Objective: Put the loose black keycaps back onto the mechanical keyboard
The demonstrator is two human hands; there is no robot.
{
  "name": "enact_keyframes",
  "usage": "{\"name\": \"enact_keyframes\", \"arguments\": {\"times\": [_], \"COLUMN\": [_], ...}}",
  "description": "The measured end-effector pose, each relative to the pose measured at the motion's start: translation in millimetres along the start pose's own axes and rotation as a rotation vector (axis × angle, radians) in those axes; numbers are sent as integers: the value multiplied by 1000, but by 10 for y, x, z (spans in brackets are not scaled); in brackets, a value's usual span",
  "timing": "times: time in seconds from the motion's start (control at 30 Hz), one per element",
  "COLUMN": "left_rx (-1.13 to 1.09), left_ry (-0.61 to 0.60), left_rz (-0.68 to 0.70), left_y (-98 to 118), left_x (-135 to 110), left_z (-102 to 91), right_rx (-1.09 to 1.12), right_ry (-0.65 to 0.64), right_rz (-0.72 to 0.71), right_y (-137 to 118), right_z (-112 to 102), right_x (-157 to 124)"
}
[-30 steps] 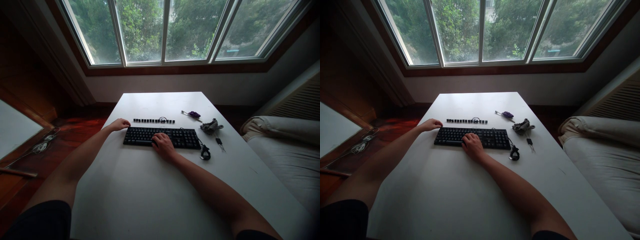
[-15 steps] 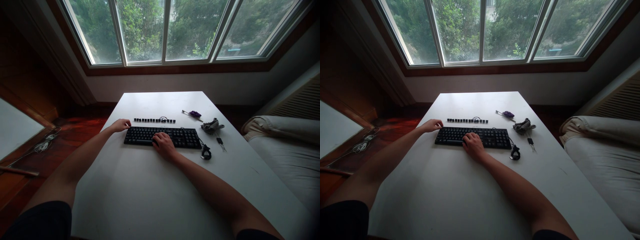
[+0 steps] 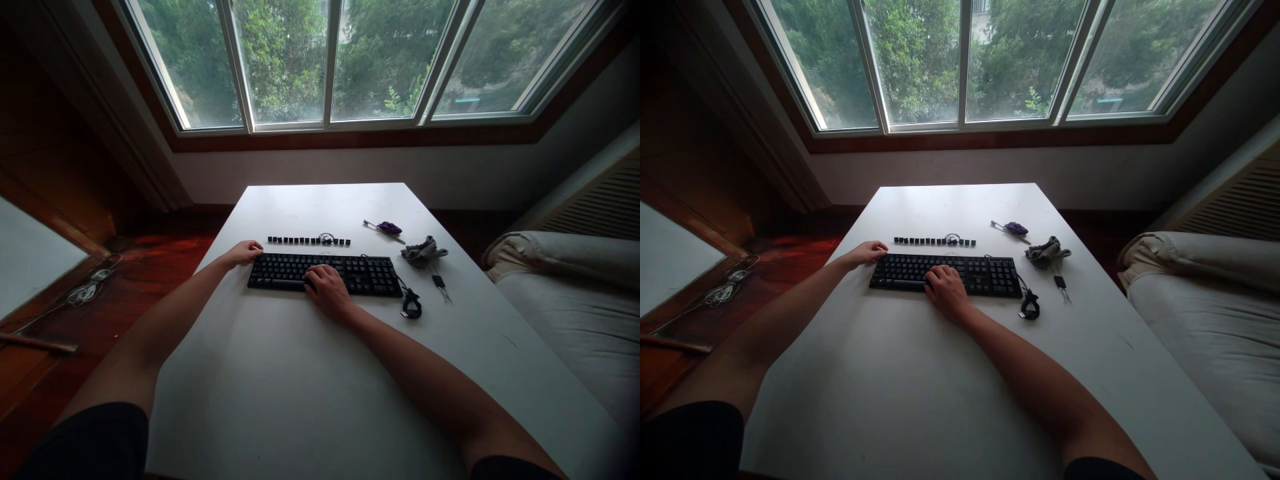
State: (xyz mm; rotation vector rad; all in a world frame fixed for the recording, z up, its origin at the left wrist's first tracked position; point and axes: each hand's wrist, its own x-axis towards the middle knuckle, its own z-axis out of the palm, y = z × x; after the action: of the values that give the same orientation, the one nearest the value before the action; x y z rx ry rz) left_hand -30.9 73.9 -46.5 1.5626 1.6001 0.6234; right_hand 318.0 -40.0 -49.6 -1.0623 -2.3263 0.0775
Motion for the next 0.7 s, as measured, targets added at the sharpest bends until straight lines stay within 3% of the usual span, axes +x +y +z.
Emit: {"name": "enact_keyframes", "arguments": {"times": [0.23,0.37,0.6,0.7], "left_rx": [-160,-165,-167,-66], "left_ry": [-109,-99,201,348], "left_rz": [-57,-17,241,266], "left_y": [-36,-51,-197,-248], "left_x": [101,31,-210,-252], "left_z": [-90,-81,204,313], "right_rx": [3,2,8,-5], "right_ry": [-11,-8,-58,-76], "right_rz": [10,11,75,112], "right_y": [-4,-9,35,80], "right_z": [-14,-19,-38,-32], "right_x": [-11,-8,197,367]}}
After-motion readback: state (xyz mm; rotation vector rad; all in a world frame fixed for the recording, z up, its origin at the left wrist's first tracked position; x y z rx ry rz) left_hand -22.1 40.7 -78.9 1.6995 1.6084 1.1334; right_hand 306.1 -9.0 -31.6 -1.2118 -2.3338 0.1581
